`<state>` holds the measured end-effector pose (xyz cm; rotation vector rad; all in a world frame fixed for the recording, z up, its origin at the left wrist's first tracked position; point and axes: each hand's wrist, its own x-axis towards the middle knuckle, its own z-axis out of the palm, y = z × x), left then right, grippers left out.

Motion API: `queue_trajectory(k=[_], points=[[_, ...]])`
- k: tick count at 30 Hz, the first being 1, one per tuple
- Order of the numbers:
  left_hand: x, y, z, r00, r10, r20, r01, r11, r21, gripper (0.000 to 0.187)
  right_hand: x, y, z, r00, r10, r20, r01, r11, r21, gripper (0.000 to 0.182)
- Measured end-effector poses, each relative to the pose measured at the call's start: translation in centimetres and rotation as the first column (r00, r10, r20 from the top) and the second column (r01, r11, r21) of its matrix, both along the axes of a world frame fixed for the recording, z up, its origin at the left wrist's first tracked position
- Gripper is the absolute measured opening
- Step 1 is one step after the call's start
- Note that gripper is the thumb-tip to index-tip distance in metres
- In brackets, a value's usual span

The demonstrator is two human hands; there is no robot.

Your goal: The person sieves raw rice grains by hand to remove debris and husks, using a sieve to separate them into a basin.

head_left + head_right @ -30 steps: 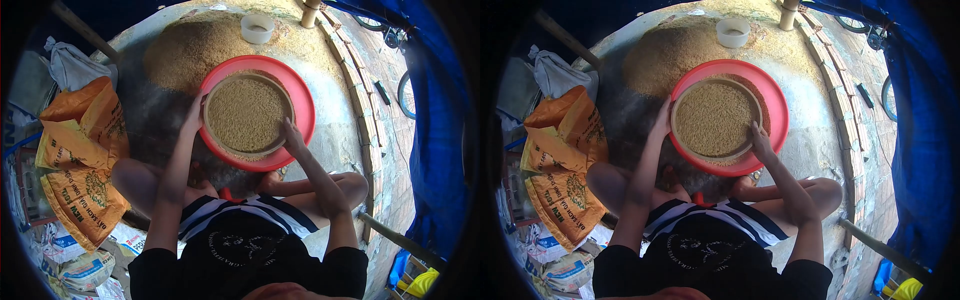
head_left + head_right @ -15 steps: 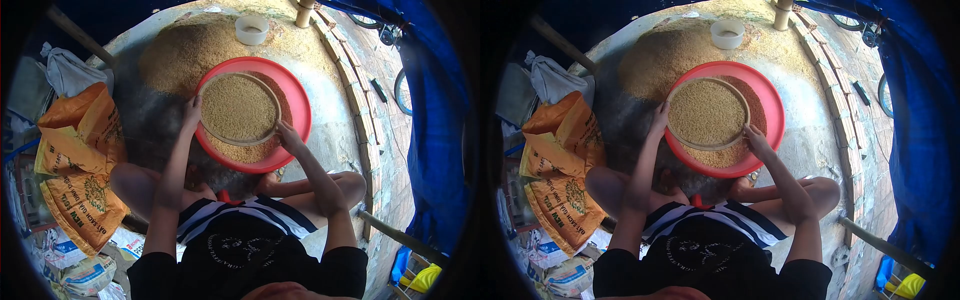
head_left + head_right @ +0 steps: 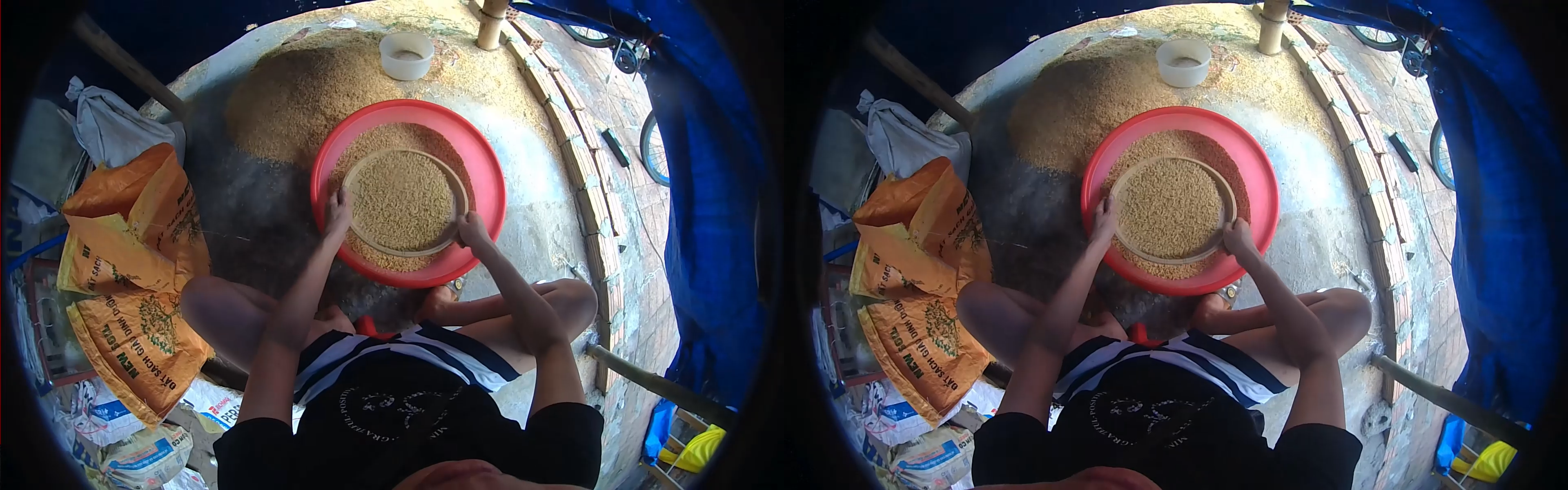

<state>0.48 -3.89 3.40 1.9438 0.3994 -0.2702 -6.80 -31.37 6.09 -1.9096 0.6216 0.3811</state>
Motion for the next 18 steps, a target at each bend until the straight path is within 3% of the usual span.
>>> queue_trajectory(k=[2,4,5,6,8,9,11,12,14,15,17,18], points=[[0.7,0.6,-0.2,0.998,0.011,0.062,-0.010,1.000,-0.005,0.048,-0.2,0.1,-0.8,0.997,0.077,-0.001,-0.077,0.997,0.014,0.019],[1.1,1.3,1.0,0.984,0.032,0.175,-0.034,0.999,0.005,0.050,0.1,0.9,-0.9,0.919,0.203,0.337,-0.056,0.916,-0.397,0.019],[1.2,1.3,2.3,0.957,0.048,0.286,-0.073,0.994,0.080,0.046,0.3,0.9,0.0,0.896,0.221,0.385,-0.037,0.902,-0.430,0.020],[1.0,1.2,5.0,0.957,0.037,0.288,-0.064,0.994,0.083,0.046,0.0,1.8,3.5,0.898,0.210,0.388,-0.027,0.904,-0.427,0.020],[1.1,0.9,9.4,0.851,0.095,0.516,0.015,0.979,-0.205,0.040,-0.3,3.2,9.6,0.865,0.001,0.502,0.050,0.995,-0.087,0.021],[1.3,0.8,10.6,0.847,0.088,0.525,0.027,0.978,-0.208,0.040,-0.1,3.2,9.5,0.860,-0.007,0.511,0.061,0.994,-0.090,0.021],[1.0,1.0,11.8,0.798,0.086,0.597,0.051,0.977,-0.209,0.038,-0.2,3.0,7.8,0.716,-0.009,0.698,0.096,0.992,-0.086,0.023],[0.6,1.2,10.2,0.801,0.075,0.593,0.061,0.977,-0.207,0.038,-0.4,3.0,5.8,0.719,-0.018,0.695,0.107,0.991,-0.084,0.023],[1.2,0.9,4.2,0.924,0.022,0.382,-0.051,0.996,0.067,0.039,0.3,2.5,1.6,0.878,0.097,0.469,0.068,0.944,-0.323,0.025],[1.4,1.3,1.1,0.926,0.018,0.376,-0.048,0.996,0.069,0.039,-0.1,2.4,0.6,0.881,0.093,0.463,0.069,0.944,-0.321,0.025],[1.7,1.9,-3.2,0.996,0.008,0.091,-0.021,0.989,0.146,0.040,-0.3,1.8,-0.6,0.995,0.014,0.102,0.002,0.989,-0.148,0.027],[2.1,1.9,-3.0,0.995,0.018,0.098,-0.032,0.989,0.143,0.040,0.2,1.3,-1.5,0.994,0.023,0.110,-0.007,0.988,-0.151,0.027]])
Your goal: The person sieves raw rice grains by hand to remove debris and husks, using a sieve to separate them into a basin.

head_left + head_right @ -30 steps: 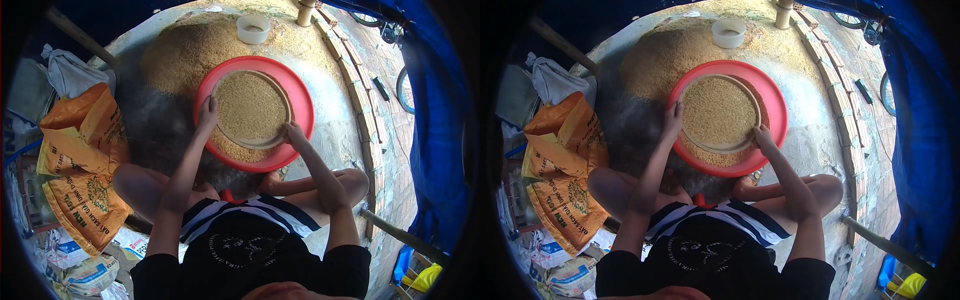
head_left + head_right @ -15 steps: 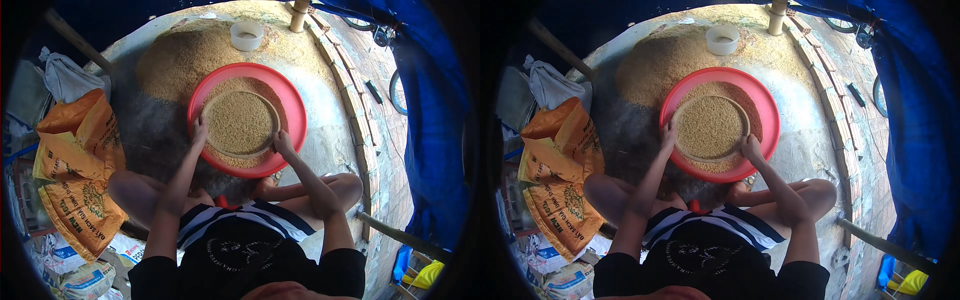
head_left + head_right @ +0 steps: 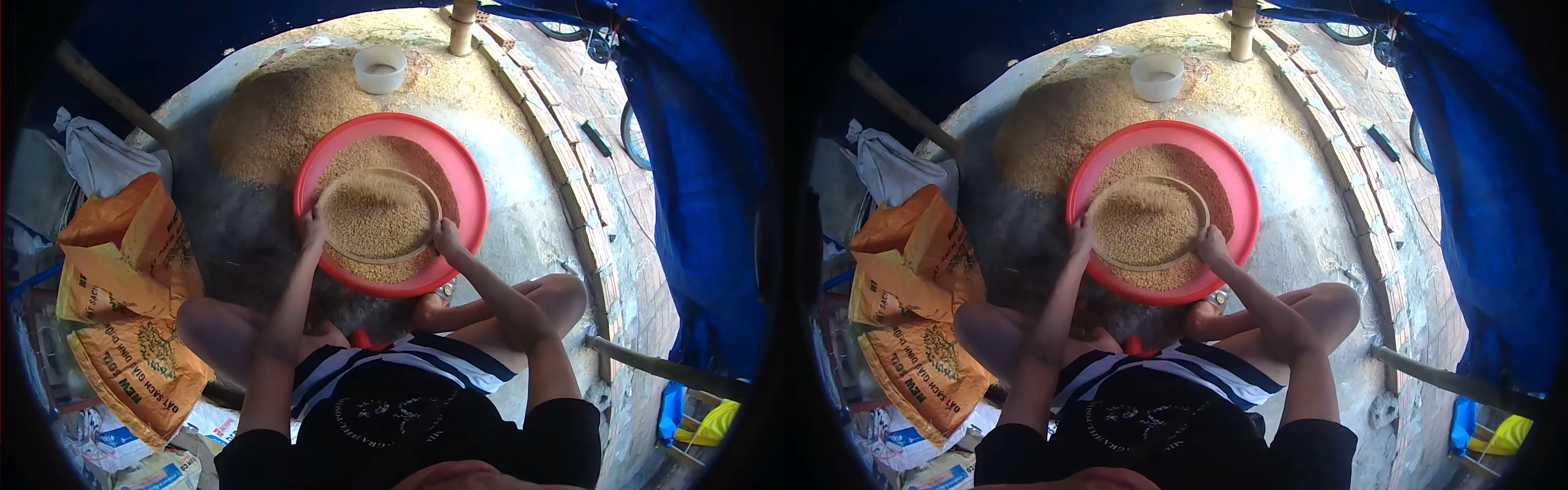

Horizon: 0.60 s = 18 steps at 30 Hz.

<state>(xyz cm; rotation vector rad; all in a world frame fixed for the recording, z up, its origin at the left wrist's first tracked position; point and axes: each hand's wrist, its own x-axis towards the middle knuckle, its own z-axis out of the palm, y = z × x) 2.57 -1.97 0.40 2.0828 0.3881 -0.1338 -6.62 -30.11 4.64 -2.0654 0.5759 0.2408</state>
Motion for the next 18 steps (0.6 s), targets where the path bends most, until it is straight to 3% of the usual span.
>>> queue_trajectory(k=[2,3,4,5,6,8,9,13,15,16,18], points=[[0.2,0.0,0.6,0.999,0.030,0.036,-0.028,0.999,-0.043,0.042,0.0,-0.7,-1.8,0.997,0.026,0.075,-0.026,1.000,-0.001,0.027],[0.0,-0.2,2.6,0.999,0.034,0.032,-0.033,0.999,-0.041,0.042,0.1,0.2,2.3,1.000,-0.018,-0.001,0.018,0.998,0.067,0.023],[-0.4,-0.7,6.6,0.983,0.029,0.180,-0.003,0.989,-0.148,0.040,-0.1,0.5,4.8,1.000,-0.014,-0.003,0.014,0.998,0.067,0.023],[-0.7,-1.0,9.9,0.945,0.041,0.324,0.043,0.968,-0.248,0.039,-0.2,0.8,6.6,0.971,0.016,0.238,-0.016,1.000,-0.002,0.021],[-0.8,-1.0,12.0,0.944,0.044,0.326,0.040,0.968,-0.248,0.039,-0.1,1.0,8.2,0.883,0.059,0.465,-0.027,0.997,-0.076,0.019],[-0.7,-1.0,14.6,0.807,0.102,0.581,0.158,0.912,-0.379,0.037,-0.8,1.8,11.2,0.838,0.028,0.545,-0.020,1.000,-0.021,0.018],[-0.4,-1.0,14.3,0.806,0.102,0.583,0.158,0.912,-0.378,0.037,-0.9,2.0,11.8,0.787,-0.008,0.617,-0.017,0.999,0.035,0.018],[0.0,-0.9,8.5,0.870,0.022,0.493,0.131,0.953,-0.273,0.036,0.3,1.1,4.4,0.818,0.013,0.575,0.028,0.998,-0.062,0.020],[-0.8,-0.9,3.7,0.935,-0.036,0.354,0.009,0.997,0.079,0.039,0.0,0.1,-0.4,0.969,0.037,0.245,0.003,0.987,-0.161,0.023],[-1.1,-0.7,2.4,0.939,-0.032,0.342,0.005,0.997,0.081,0.039,-0.2,-0.4,-1.2,0.971,0.042,0.234,-0.004,0.987,-0.159,0.023],[-0.8,-0.3,1.9,0.998,0.019,-0.055,-0.013,0.994,0.108,0.043,-0.1,-0.6,-1.6,1.000,-0.001,-0.015,0.002,0.998,0.064,0.023]])
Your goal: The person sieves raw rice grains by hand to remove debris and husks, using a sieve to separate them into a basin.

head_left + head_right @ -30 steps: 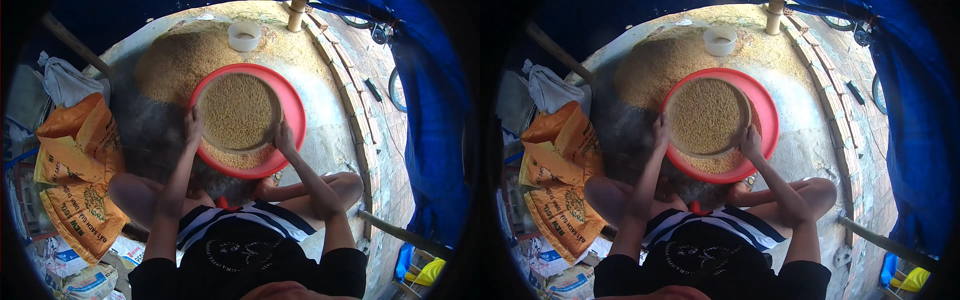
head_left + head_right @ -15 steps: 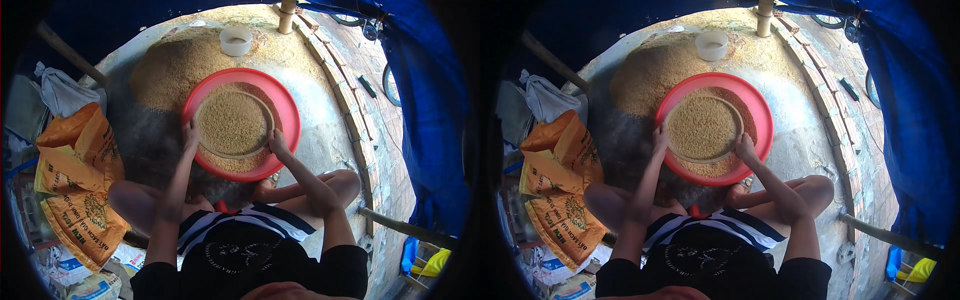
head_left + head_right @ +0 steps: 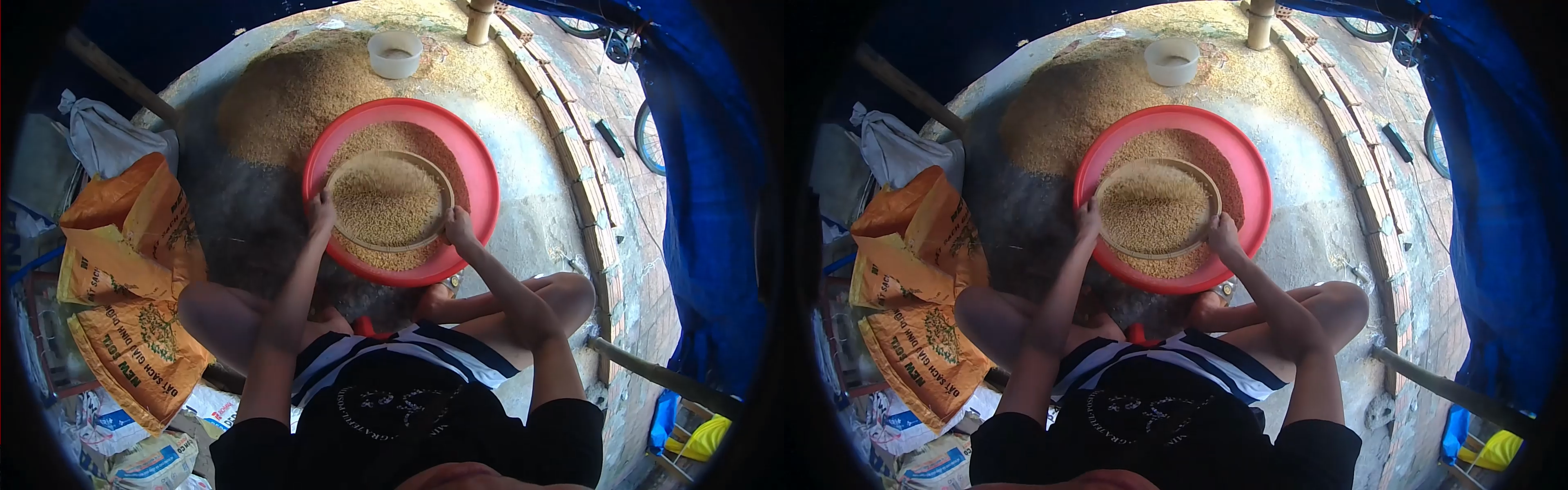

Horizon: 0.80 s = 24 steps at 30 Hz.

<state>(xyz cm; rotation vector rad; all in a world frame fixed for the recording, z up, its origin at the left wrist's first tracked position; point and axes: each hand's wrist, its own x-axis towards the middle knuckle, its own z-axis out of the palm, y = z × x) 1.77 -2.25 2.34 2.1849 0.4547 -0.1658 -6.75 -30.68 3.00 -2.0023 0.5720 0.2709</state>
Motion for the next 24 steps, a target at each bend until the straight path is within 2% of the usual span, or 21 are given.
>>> queue_trajectory(k=[1,2,3,4,5,6,7,8,10,11,13,14,16,17,18,19,20,21,22,23,24], points=[[0.0,0.2,0.6,1.000,-0.024,0.011,0.025,0.998,-0.051,0.040,0.1,0.3,0.3,1.000,0.004,-0.001,-0.004,1.000,0.004,0.023],[0.1,0.2,1.2,1.000,-0.023,0.012,0.024,0.999,-0.048,0.040,0.2,0.2,0.7,0.995,-0.012,0.095,0.014,1.000,-0.024,0.022],[0.2,0.1,2.6,0.989,-0.024,0.146,0.036,0.996,-0.077,0.041,0.2,0.4,2.0,0.981,-0.029,0.191,0.039,0.998,-0.050,0.023],[0.3,-0.1,4.3,0.960,-0.022,0.278,0.053,0.993,-0.105,0.042,0.3,0.7,3.2,0.980,-0.034,0.194,0.044,0.998,-0.048,0.023],[0.1,-0.4,6.8,0.958,-0.026,0.285,0.058,0.993,-0.105,0.042,0.3,1.0,4.8,0.901,0.007,0.434,0.062,0.988,-0.144,0.023],[-0.5,-0.7,9.8,0.911,0.005,0.413,0.094,0.971,-0.218,0.040,0.5,1.1,6.8,0.763,0.073,0.643,0.104,0.967,-0.234,0.023],[-0.7,-0.9,12.0,0.848,0.052,0.528,0.145,0.935,-0.324,0.038,0.1,1.3,9.5,0.796,0.032,0.604,0.058,0.990,-0.129,0.023],[-0.6,-1.0,13.3,0.844,0.052,0.533,0.149,0.933,-0.327,0.038,-0.1,1.6,11.4,0.792,0.033,0.610,0.061,0.989,-0.133,0.023],[-0.7,-0.9,14.5,0.783,0.117,0.610,0.230,0.858,-0.459,0.034,-0.5,2.0,13.3,0.757,-0.022,0.653,0.042,0.999,-0.014,0.018],[-0.5,-1.0,14.1,0.789,0.115,0.604,0.225,0.860,-0.458,0.034,-0.1,1.8,12.6,0.762,-0.024,0.647,0.042,0.999,-0.011,0.018],[0.6,-1.4,11.6,0.815,0.088,0.573,0.187,0.896,-0.404,0.037,1.5,1.1,9.5,0.805,0.015,0.593,0.083,0.987,-0.137,0.017],[0.9,-1.2,8.5,0.817,0.092,0.569,0.180,0.897,-0.404,0.037,1.3,0.9,8.1,0.808,0.019,0.589,0.077,0.988,-0.137,0.017],[1.3,-0.4,1.8,0.940,0.070,0.334,0.028,0.960,-0.280,0.042,1.0,0.5,5.1,0.909,0.036,0.415,0.046,0.981,-0.186,0.017],[0.9,-0.4,1.2,0.940,0.073,0.333,0.024,0.960,-0.278,0.042,0.7,-0.1,2.7,0.968,-0.009,0.250,0.036,0.994,-0.105,0.018],[0.3,-0.6,0.9,0.979,0.030,0.200,0.000,0.988,-0.151,0.042,0.4,0.1,3.4,0.968,-0.008,0.251,0.035,0.994,-0.104,0.018],[-0.2,-0.8,0.7,0.998,0.003,0.058,-0.002,1.000,-0.021,0.042,0.0,0.3,5.1,0.997,-0.058,0.044,0.056,0.998,0.028,0.018],[-0.3,-0.8,0.7,0.998,-0.002,0.058,0.003,1.000,-0.022,0.042,-0.2,0.4,6.0,0.982,-0.081,-0.170,0.107,0.982,0.153,0.019],[-0.2,-0.7,0.9,0.990,-0.017,0.139,0.026,0.998,-0.060,0.043,-0.1,0.1,5.5,0.982,-0.089,-0.169,0.115,0.982,0.152,0.019],[-0.4,-0.8,1.4,0.976,-0.030,0.218,0.052,0.994,-0.097,0.044,0.0,-0.3,4.8,0.997,-0.079,0.000,0.079,0.993,0.083,0.019],[-1.4,-1.6,6.8,0.955,-0.038,0.295,0.082,0.987,-0.137,0.039,0.2,-0.6,4.4,0.984,-0.052,0.170,0.052,0.999,0.005,0.018],[-1.4,-1.6,8.5,0.953,-0.043,0.301,0.089,0.986,-0.140,0.039,0.1,-0.4,5.7,0.983,-0.057,0.177,0.057,0.998,0.002,0.018]])
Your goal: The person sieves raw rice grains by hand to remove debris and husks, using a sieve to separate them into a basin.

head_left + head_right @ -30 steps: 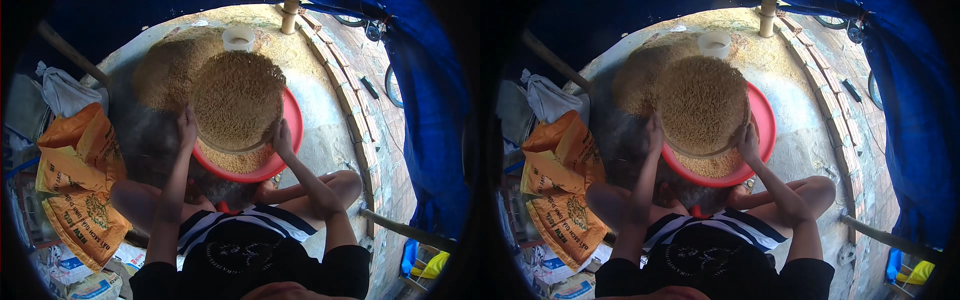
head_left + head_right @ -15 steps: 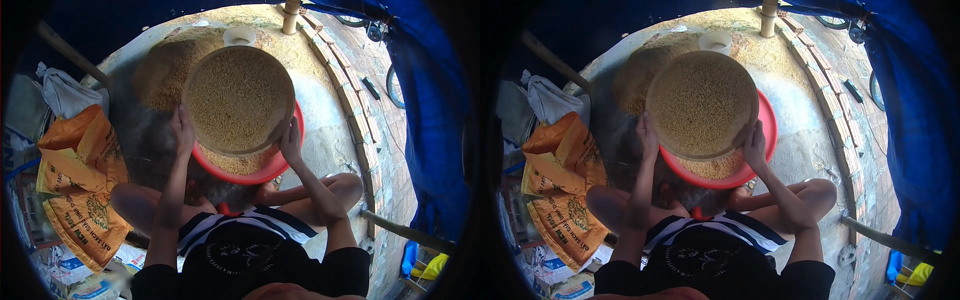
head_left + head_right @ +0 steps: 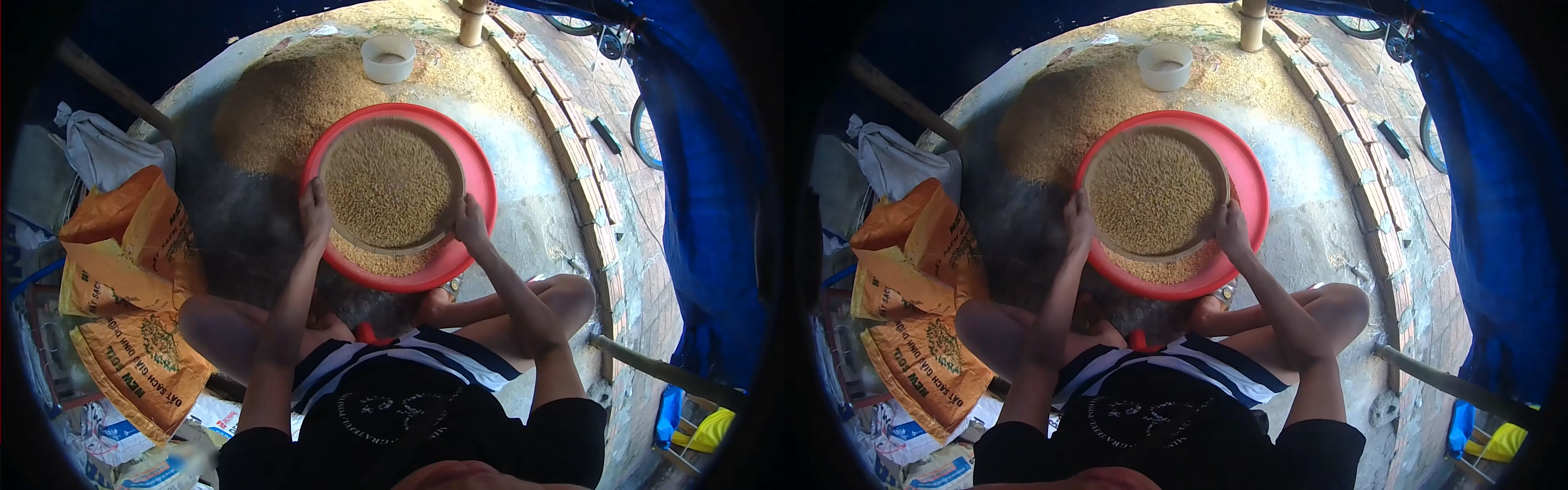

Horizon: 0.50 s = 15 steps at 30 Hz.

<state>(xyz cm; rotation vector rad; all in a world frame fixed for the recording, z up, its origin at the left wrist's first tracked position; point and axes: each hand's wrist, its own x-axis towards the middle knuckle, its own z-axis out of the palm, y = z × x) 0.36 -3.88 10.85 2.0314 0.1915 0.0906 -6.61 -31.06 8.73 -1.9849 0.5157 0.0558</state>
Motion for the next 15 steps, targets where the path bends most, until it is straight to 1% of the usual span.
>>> queue_trajectory(k=[1,2,4,5,6,7,8,9,10,11,12,13,14,15], points=[[0.3,0.0,1.1,0.989,-0.004,0.148,0.024,0.991,-0.131,0.037,-0.2,0.8,2.7,0.971,0.008,0.240,0.005,0.999,-0.053,0.018],[0.6,0.1,2.3,0.957,0.012,0.291,0.066,0.965,-0.255,0.035,-0.4,1.5,4.9,0.885,0.029,0.465,0.022,0.994,-0.103,0.018],[0.6,0.3,5.0,0.958,0.011,0.286,0.057,0.971,-0.230,0.034,-0.1,1.7,6.3,0.869,0.045,0.492,0.022,0.991,-0.128,0.018],[0.4,0.4,5.5,0.964,0.014,0.265,0.041,0.978,-0.203,0.033,0.1,1.8,6.4,0.887,0.053,0.458,0.016,0.989,-0.145,0.018],[0.4,0.2,4.9,0.966,0.016,0.256,0.037,0.979,-0.202,0.033,0.2,1.8,6.3,0.907,0.062,0.417,0.006,0.987,-0.160,0.018],[0.8,-0.2,3.7,0.952,0.020,0.304,0.040,0.981,-0.191,0.034,0.3,1.5,4.6,0.910,0.066,0.409,-0.001,0.987,-0.158,0.018],[1.2,-0.3,2.3,0.934,0.025,0.356,0.042,0.983,-0.180,0.036,0.9,1.0,1.4,0.917,0.085,0.390,0.005,0.974,-0.225,0.019],[1.5,0.1,-0.2,0.935,0.034,0.354,0.031,0.984,-0.176,0.036,1.2,0.6,-1.0,0.923,0.105,0.371,0.008,0.957,-0.290,0.019],[1.7,0.7,-3.4,0.983,0.014,0.185,-0.005,0.999,-0.046,0.039,0.9,0.4,-2.4,0.924,0.113,0.365,-0.004,0.958,-0.286,0.019],[1.6,1.1,-5.8,1.000,0.018,0.008,-0.019,0.996,0.085,0.041,0.4,0.1,-3.4,0.988,0.061,0.141,-0.034,0.983,-0.181,0.020],[1.5,1.3,-6.8,1.000,0.029,0.008,-0.030,0.996,0.086,0.041,0.2,0.1,-3.8,0.995,0.030,-0.093,-0.037,0.997,-0.075,0.022],[1.3,1.5,-7.5,0.989,0.029,-0.142,-0.018,0.997,0.080,0.041,-0.2,0.6,-1.5,0.977,0.026,-0.211,-0.015,0.998,0.054,0.025],[1.3,1.5,-8.2,0.958,0.024,-0.286,-0.004,0.998,0.068,0.041,-0.1,0.5,-1.4,0.978,0.032,-0.208,-0.021,0.998,0.052,0.025],[1.4,1.4,-7.7,0.964,0.046,-0.260,-0.029,0.997,0.069,0.040,0.0,0.4,-1.2,0.981,0.048,-0.187,-0.040,0.998,0.049,0.024]])
